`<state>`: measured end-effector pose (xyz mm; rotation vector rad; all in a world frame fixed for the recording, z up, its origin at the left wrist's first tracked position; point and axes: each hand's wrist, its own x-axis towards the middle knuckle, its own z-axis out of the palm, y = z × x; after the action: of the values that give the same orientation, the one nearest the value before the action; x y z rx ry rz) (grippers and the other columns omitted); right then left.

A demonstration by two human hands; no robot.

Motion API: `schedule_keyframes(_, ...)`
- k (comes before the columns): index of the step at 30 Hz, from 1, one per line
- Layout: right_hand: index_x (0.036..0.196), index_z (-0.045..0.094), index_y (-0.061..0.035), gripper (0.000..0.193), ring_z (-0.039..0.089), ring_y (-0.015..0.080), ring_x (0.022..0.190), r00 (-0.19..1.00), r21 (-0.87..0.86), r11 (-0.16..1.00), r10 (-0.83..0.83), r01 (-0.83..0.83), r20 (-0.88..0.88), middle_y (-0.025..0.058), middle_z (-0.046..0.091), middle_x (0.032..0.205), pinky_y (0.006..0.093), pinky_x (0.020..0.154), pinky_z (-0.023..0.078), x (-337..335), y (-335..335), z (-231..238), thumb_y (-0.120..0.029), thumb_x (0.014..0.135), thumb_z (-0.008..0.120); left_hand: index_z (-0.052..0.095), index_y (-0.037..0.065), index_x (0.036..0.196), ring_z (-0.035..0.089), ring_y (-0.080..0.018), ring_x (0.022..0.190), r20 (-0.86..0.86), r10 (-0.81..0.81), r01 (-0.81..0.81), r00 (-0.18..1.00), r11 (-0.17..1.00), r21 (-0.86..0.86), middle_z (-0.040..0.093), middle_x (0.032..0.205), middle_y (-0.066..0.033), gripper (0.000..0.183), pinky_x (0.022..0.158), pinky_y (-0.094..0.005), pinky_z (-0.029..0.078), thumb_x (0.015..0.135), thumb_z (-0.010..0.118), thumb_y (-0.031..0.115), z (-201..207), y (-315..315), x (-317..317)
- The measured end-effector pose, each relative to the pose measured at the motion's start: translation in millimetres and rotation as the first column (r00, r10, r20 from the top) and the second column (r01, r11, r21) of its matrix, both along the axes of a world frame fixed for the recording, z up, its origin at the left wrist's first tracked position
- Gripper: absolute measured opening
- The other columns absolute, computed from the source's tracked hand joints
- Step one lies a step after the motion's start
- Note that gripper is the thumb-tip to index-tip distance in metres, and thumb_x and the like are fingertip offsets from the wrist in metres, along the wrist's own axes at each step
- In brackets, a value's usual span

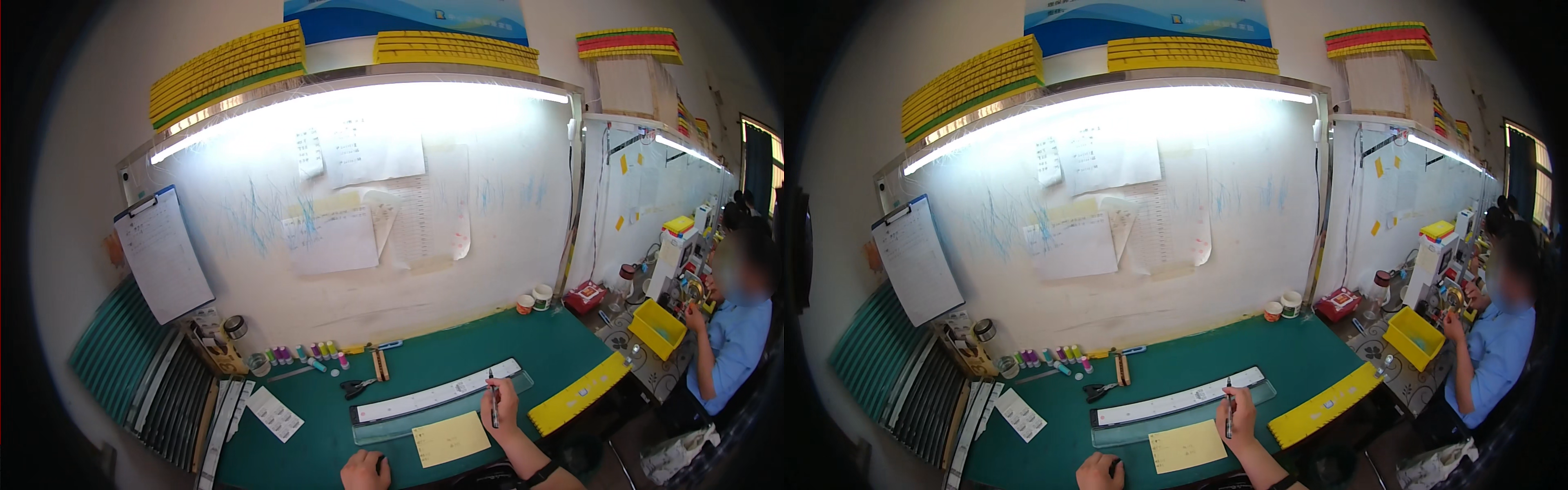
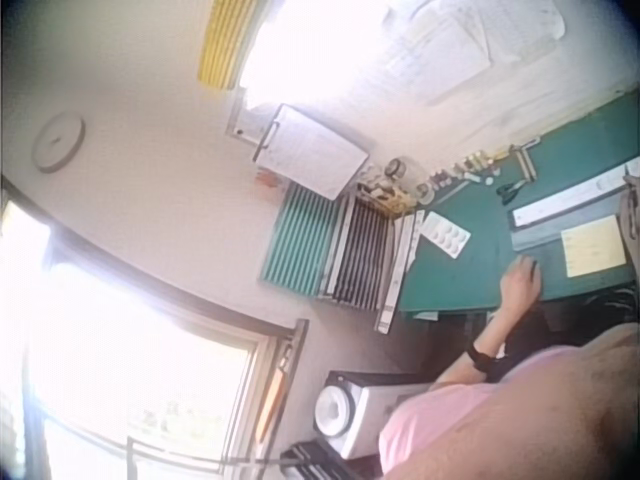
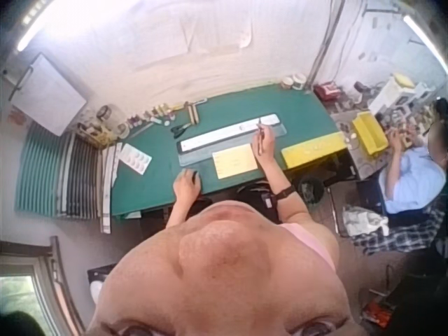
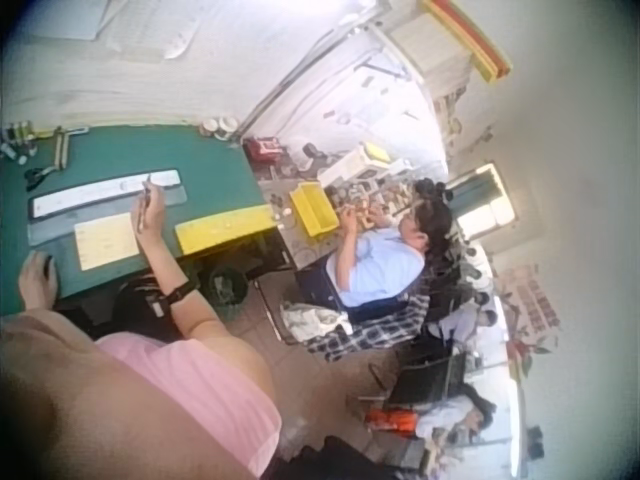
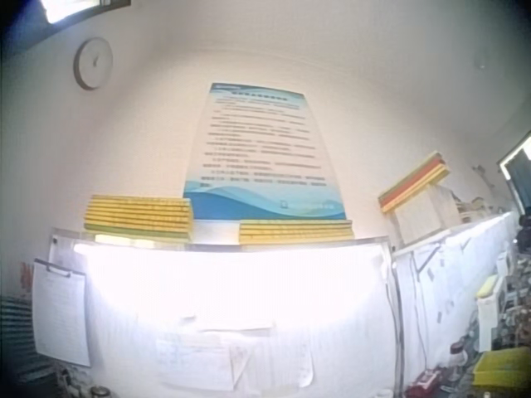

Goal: Writing production counts on a yellow note and using a calculator to tally totals on a workbench.

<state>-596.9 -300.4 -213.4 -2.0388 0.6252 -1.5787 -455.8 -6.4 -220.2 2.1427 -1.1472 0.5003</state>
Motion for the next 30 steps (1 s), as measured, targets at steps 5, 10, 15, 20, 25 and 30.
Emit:
schedule_keyframes(5,0.111,0.064,-0.0012,0.022,0.059,0.0264,0.065,1.000,0.001,1.000,-0.001,0.001,-0.013,0.0147,0.060,0.092,0.0383,0.059,0.048,1,-3,-5,0.000,0.089,0.062,0.072,0.006,0.097,0.069,-0.0411,0.087,-0.056,-0.016,0.016,0.998,1.000,0.009,0.071,0.096,-0.0168,0.012,0.076,-0.0508,0.057,0.092,0.071,0.016,4,-1,-1)
schedule_keyframes(10,0.111,0.064,-0.0013,0.022,0.059,0.0266,0.065,1.000,-0.005,1.000,0.004,-0.004,-0.013,0.0150,0.060,0.092,0.0384,0.059,0.048,1,-1,-3,0.001,0.089,0.062,0.072,0.006,0.098,0.069,-0.0411,0.088,-0.064,-0.004,0.005,0.998,1.000,0.023,0.071,0.096,-0.0169,0.012,0.076,-0.0509,0.057,0.092,0.071,0.017,4,1,-3)
schedule_keyframes(15,0.111,0.063,-0.0010,0.022,0.060,0.0276,0.067,1.000,-0.043,0.999,0.002,-0.002,-0.008,0.0153,0.060,0.092,0.0389,0.060,0.049,2,-5,-5,0.001,0.089,0.061,0.072,0.006,0.099,0.069,-0.0412,0.088,-0.060,0.002,-0.001,0.998,1.000,0.018,0.071,0.097,-0.0174,0.013,0.076,-0.0507,0.057,0.092,0.071,0.017,3,-1,-2)
schedule_keyframes(20,0.110,0.063,-0.0004,0.022,0.060,0.0279,0.068,1.000,-0.046,0.999,-0.001,0.001,-0.018,0.0154,0.060,0.092,0.0393,0.061,0.048,3,-8,-6,0.002,0.089,0.061,0.072,0.006,0.099,0.069,-0.0416,0.088,-0.065,-0.009,0.010,0.998,1.000,0.011,0.071,0.097,-0.0176,0.013,0.076,-0.0509,0.056,0.092,0.071,0.017,4,-5,0)
schedule_keyframes(25,0.111,0.063,-0.0003,0.022,0.059,0.0277,0.067,1.000,-0.033,0.999,0.005,-0.005,-0.018,0.0157,0.059,0.092,0.0394,0.061,0.047,2,-4,-3,0.002,0.089,0.060,0.071,0.006,0.099,0.069,-0.0418,0.087,-0.057,-0.008,0.008,0.998,1.000,0.011,0.070,0.096,-0.0175,0.012,0.076,-0.0512,0.056,0.092,0.070,0.016,-1,-2,1)
schedule_keyframes(30,0.111,0.063,-0.0004,0.022,0.058,0.0280,0.066,1.000,-0.045,0.999,-0.005,0.004,-0.023,0.0155,0.059,0.092,0.0394,0.060,0.046,-5,5,-3,0.003,0.089,0.060,0.071,0.006,0.097,0.068,-0.0427,0.086,-0.011,-0.008,0.007,1.000,0.999,-0.042,0.069,0.095,-0.0176,0.011,0.076,-0.0515,0.056,0.091,0.070,0.015,-3,8,-8)
